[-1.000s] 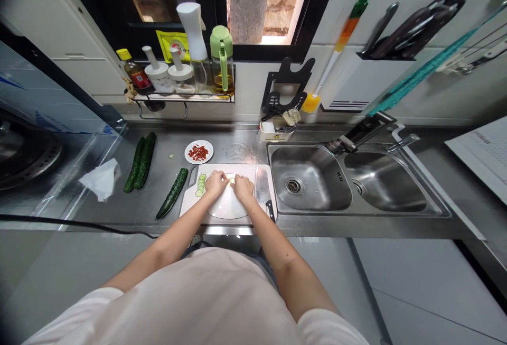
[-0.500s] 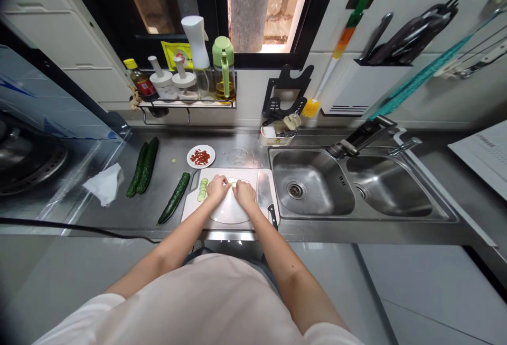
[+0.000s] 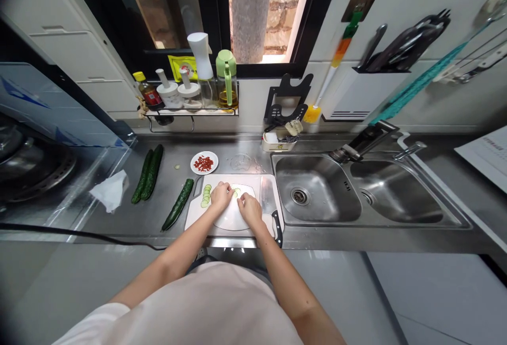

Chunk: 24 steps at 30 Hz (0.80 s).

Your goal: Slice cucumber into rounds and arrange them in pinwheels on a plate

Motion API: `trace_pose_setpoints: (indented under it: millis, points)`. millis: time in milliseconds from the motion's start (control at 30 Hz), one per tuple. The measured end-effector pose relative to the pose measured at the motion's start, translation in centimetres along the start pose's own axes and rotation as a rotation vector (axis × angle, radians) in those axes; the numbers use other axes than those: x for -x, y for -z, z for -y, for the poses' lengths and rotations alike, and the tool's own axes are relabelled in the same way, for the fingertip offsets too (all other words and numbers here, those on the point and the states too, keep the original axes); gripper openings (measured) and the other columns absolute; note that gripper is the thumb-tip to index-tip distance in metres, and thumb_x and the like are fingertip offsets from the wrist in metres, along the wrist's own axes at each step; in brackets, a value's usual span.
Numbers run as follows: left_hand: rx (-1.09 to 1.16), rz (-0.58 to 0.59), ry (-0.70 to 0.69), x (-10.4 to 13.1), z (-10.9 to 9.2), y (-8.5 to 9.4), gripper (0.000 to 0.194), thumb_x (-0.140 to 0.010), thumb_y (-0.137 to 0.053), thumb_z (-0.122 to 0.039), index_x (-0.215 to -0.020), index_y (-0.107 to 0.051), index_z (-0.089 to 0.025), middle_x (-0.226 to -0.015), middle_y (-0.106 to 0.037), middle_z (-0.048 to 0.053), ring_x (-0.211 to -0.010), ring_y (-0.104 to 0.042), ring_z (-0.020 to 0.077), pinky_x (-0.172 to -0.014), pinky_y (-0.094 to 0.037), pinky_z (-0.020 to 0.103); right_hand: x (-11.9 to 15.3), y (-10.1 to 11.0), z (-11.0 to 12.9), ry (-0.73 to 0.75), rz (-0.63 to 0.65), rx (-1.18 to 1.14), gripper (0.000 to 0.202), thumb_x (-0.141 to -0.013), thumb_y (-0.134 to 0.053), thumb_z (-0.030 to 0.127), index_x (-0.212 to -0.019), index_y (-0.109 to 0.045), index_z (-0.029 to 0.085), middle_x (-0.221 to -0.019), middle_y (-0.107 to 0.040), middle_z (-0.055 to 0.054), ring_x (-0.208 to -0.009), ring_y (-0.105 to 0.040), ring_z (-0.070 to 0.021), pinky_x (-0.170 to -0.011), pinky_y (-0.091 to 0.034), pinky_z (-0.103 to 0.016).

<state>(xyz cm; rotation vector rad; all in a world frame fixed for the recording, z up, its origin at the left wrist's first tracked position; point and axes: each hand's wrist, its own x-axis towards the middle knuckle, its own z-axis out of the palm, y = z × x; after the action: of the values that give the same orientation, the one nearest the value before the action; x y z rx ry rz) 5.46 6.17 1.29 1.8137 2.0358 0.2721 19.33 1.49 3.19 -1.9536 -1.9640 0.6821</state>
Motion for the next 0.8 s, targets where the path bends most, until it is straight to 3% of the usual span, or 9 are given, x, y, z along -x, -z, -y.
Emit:
trace_pose_setpoints:
  millis: [300, 500, 633, 800]
  points:
    - [0.033, -0.018, -0.026, 0.2, 0.2, 0.3, 0.023, -0.09, -0.053, -0.039, -0.09, -0.067, -0.02, -0.102, -0.062, 0.007, -0.09, -0.06, 0.0189, -0.075, -0.04, 0.028, 1.0, 0.0, -0.9, -0.013, -0.04, -0.065, 0.018, -0.091, -0.05, 0.032, -0.088, -0.062, 0.02, -0.069, -0.06, 0.0, -0.066, -0.052, -0.0144, -0.059, -0.026, -0.023]
    - [0.164, -0.086, -0.048, 1.3, 1.0, 1.7, 0.026, -0.091, -0.052, -0.042, -0.087, -0.066, -0.021, -0.094, -0.064, 0.005, -0.087, -0.059, 0.0174, -0.075, -0.039, 0.026, 1.6, 0.0, -1.0, -0.002, -0.052, -0.078, 0.019, -0.091, -0.049, 0.033, -0.086, -0.062, 0.02, -0.069, -0.06, 0.0, -0.066, -0.052, -0.0144, -0.059, -0.027, -0.023]
    - [0.231, -0.172, -0.002, 3.1, 3.2, 2.7, 0.023, -0.09, -0.053, -0.04, -0.088, -0.066, -0.021, -0.092, -0.064, 0.004, -0.087, -0.058, 0.0163, -0.076, -0.039, 0.025, 2.1, 0.1, -1.2, -0.003, -0.042, -0.078, 0.021, -0.091, -0.048, 0.033, -0.087, -0.062, 0.02, -0.069, -0.06, 0.0, -0.066, -0.052, -0.0146, -0.06, -0.028, -0.023]
    - [0.281, -0.203, 0.121, 5.6, 7.5, 3.7, 0.018, -0.088, -0.054, -0.034, -0.088, -0.066, -0.021, -0.087, -0.066, 0.004, -0.084, -0.06, 0.0165, -0.074, -0.04, 0.024, 2.8, 0.1, -1.3, -0.011, -0.026, -0.054, 0.021, -0.092, -0.047, 0.033, -0.088, -0.063, 0.02, -0.071, -0.061, -0.001, -0.069, -0.053, -0.015, -0.06, -0.028, -0.023]
